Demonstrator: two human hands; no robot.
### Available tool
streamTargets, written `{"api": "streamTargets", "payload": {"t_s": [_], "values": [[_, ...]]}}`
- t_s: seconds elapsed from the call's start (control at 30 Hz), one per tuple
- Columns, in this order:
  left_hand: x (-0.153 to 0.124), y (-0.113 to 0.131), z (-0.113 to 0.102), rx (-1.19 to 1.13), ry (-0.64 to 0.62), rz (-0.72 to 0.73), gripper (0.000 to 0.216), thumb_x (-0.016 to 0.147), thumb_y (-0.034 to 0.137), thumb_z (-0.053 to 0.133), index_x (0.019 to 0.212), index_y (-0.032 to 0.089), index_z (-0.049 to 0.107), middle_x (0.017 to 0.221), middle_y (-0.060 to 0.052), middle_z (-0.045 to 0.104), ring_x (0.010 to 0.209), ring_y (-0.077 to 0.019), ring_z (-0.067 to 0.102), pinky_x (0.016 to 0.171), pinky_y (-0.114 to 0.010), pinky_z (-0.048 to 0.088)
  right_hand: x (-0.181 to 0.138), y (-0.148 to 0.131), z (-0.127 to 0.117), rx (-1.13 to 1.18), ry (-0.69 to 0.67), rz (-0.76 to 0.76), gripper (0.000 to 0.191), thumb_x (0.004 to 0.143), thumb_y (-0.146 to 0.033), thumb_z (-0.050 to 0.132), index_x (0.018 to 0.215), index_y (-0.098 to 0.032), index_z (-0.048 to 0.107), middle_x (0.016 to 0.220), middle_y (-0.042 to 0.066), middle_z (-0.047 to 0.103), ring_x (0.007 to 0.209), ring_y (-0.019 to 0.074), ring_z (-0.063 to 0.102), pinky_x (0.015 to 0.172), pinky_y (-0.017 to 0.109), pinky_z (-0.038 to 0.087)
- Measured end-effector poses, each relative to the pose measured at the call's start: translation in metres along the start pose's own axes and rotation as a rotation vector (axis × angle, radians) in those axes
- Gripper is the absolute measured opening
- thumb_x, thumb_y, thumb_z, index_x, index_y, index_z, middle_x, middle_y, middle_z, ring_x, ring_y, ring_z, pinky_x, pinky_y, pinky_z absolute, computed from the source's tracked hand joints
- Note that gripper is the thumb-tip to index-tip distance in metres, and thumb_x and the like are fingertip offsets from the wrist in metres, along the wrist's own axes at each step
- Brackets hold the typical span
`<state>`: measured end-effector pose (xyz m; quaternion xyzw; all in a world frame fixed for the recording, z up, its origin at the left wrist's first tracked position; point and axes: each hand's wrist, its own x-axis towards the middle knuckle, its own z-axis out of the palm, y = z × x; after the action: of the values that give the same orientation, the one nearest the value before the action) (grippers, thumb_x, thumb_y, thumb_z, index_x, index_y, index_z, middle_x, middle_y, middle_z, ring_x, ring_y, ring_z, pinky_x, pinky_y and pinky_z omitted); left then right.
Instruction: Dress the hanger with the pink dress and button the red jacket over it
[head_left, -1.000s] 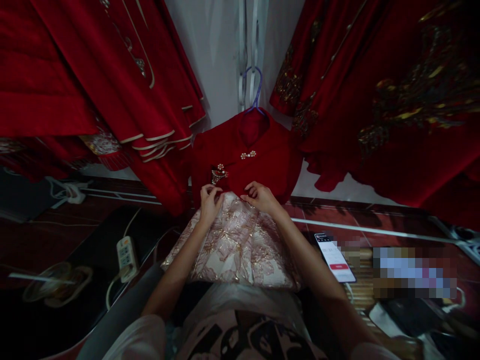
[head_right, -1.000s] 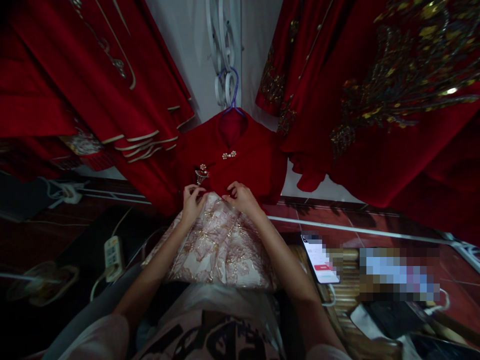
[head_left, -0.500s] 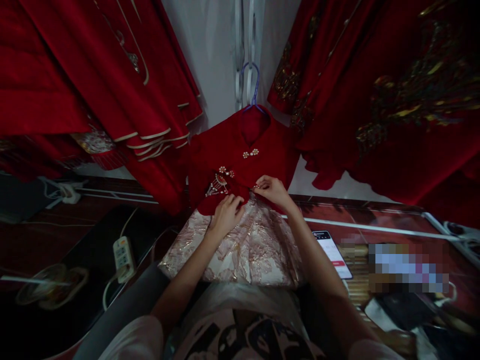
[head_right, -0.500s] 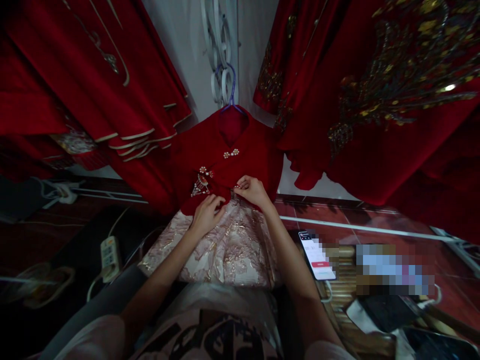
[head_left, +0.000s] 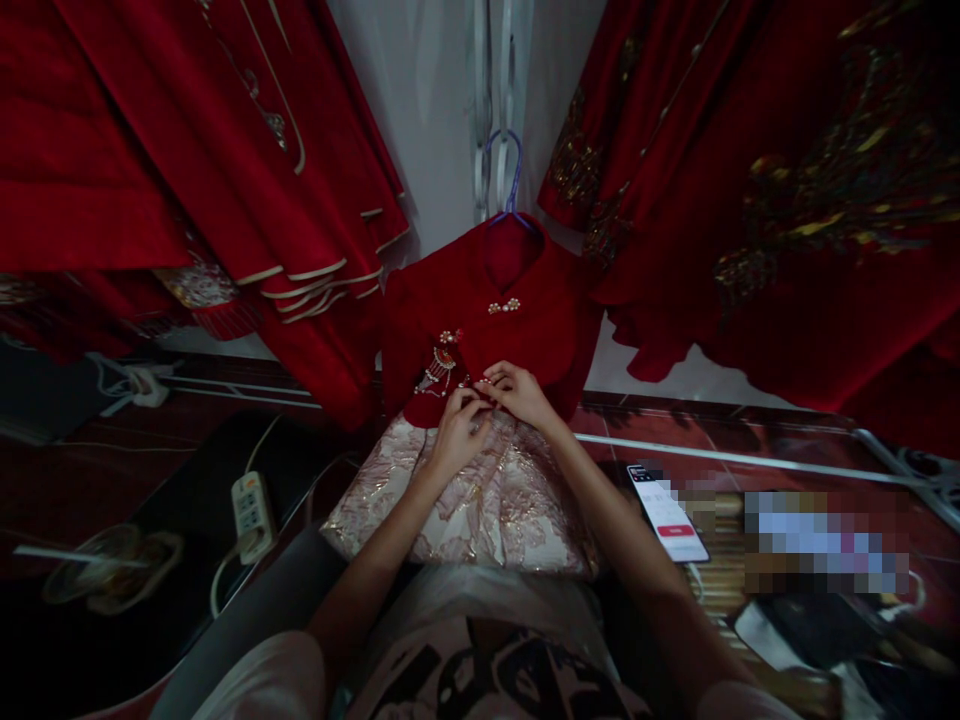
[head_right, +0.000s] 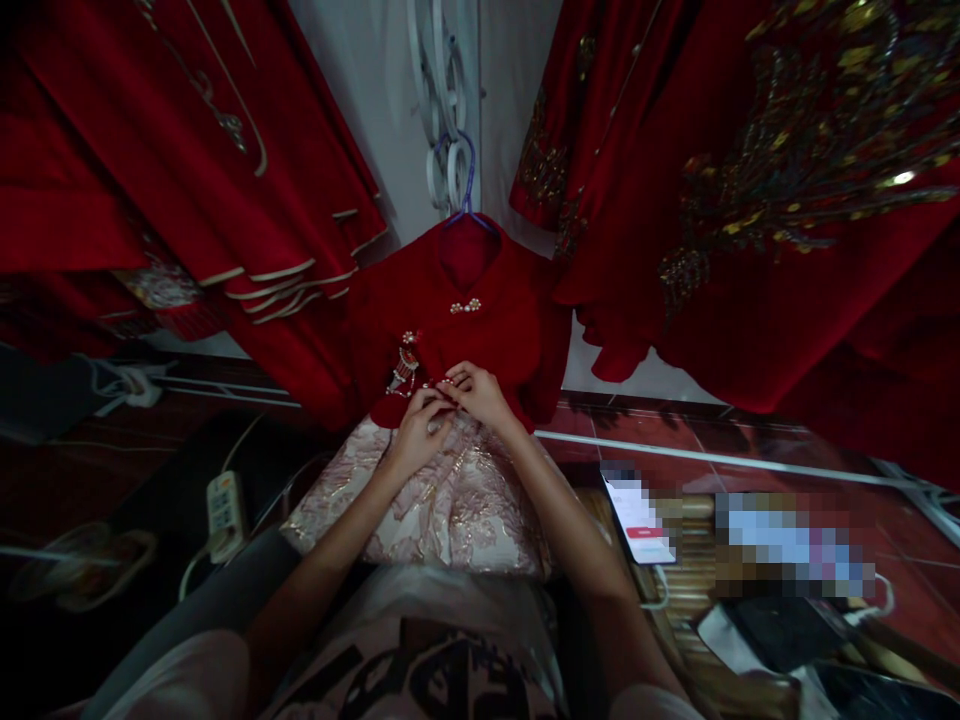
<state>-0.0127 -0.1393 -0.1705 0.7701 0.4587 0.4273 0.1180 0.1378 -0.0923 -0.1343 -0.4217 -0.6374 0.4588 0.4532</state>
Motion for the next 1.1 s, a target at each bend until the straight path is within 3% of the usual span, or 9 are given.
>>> {"api": "streamTargets", "payload": {"t_s": [0.1, 0.17, 0.23, 0.33, 0.53, 0.8, 1.1], "values": [[0.006, -0.009, -0.003, -0.142, 0.262, -0.179, 0.02, 0.081, 0.015, 0.055, 0.1, 0.019, 0.058, 0.103, -0.007, 0.051, 0.09, -0.0149, 0.056, 0.079, -0.03, 0.054, 0.005, 0.013, 0.005, 0.002, 0.049, 0.001, 0.038, 0.068, -0.045, 0.073, 0.089, -0.017, 0.06, 0.078, 0.002, 0.061, 0.061, 0.0111, 0.06, 0.047, 0.021, 0.052], [0.012, -0.016, -0.006, -0.213, 0.328, -0.254, 0.03, 0.077, 0.014, 0.058, 0.107, 0.019, 0.054, 0.103, -0.007, 0.053, 0.086, -0.0136, 0.057, 0.071, -0.027, 0.055, 0.006, 0.015, 0.004, 0.033, 0.042, 0.007, 0.037, 0.066, -0.043, 0.075, 0.089, -0.016, 0.061, 0.078, 0.003, 0.063, 0.063, 0.012, 0.062, 0.052, 0.023, 0.054], [0.019, -0.021, -0.009, -0.291, 0.292, -0.32, 0.034, 0.074, 0.014, 0.06, 0.107, 0.018, 0.053, 0.094, -0.005, 0.058, 0.079, -0.0123, 0.059, 0.068, -0.026, 0.054, 0.006, 0.015, 0.001, 0.06, 0.023, 0.002, 0.036, 0.066, -0.038, 0.076, 0.09, -0.015, 0.063, 0.079, 0.004, 0.066, 0.067, 0.0123, 0.063, 0.061, 0.025, 0.056], [0.027, -0.024, -0.01, -0.454, 0.224, -0.419, 0.024, 0.07, 0.014, 0.063, 0.093, 0.016, 0.058, 0.082, -0.003, 0.063, 0.073, -0.0115, 0.062, 0.071, -0.026, 0.054, 0.006, 0.015, -0.001, 0.091, -0.014, -0.016, 0.033, 0.068, -0.033, 0.074, 0.093, -0.014, 0.066, 0.082, 0.006, 0.069, 0.072, 0.013, 0.066, 0.072, 0.027, 0.056], [0.029, -0.016, -0.008, -0.659, 0.227, -0.506, 0.022, 0.062, 0.016, 0.07, 0.083, 0.013, 0.065, 0.076, -0.004, 0.069, 0.071, -0.0127, 0.066, 0.075, -0.029, 0.054, 0.004, 0.012, 0.0, 0.016, -0.001, -0.063, 0.029, 0.074, -0.034, 0.069, 0.094, -0.013, 0.069, 0.081, 0.007, 0.071, 0.072, 0.0145, 0.067, 0.071, 0.028, 0.056], [0.025, -0.012, -0.009, -0.632, 0.248, -0.501, 0.027, 0.065, 0.03, 0.075, 0.084, 0.012, 0.07, 0.081, -0.008, 0.074, 0.073, -0.0162, 0.069, 0.077, -0.032, 0.057, -0.005, -0.005, 0.007, -0.226, 0.085, -0.183, 0.018, 0.082, -0.028, 0.062, 0.096, -0.019, 0.069, 0.09, 0.005, 0.072, 0.076, 0.0144, 0.068, 0.072, 0.027, 0.056], [0.027, -0.015, -0.008, -0.641, 0.212, -0.505, 0.025, 0.066, 0.028, 0.074, 0.085, 0.012, 0.073, 0.086, -0.009, 0.075, 0.077, -0.0183, 0.071, 0.082, -0.036, 0.056, -0.009, -0.009, 0.01, -0.358, 0.142, -0.241, 0.017, 0.086, -0.026, 0.058, 0.097, -0.018, 0.068, 0.089, 0.006, 0.067, 0.072, 0.0128, 0.064, 0.066, 0.024, 0.054]]}}
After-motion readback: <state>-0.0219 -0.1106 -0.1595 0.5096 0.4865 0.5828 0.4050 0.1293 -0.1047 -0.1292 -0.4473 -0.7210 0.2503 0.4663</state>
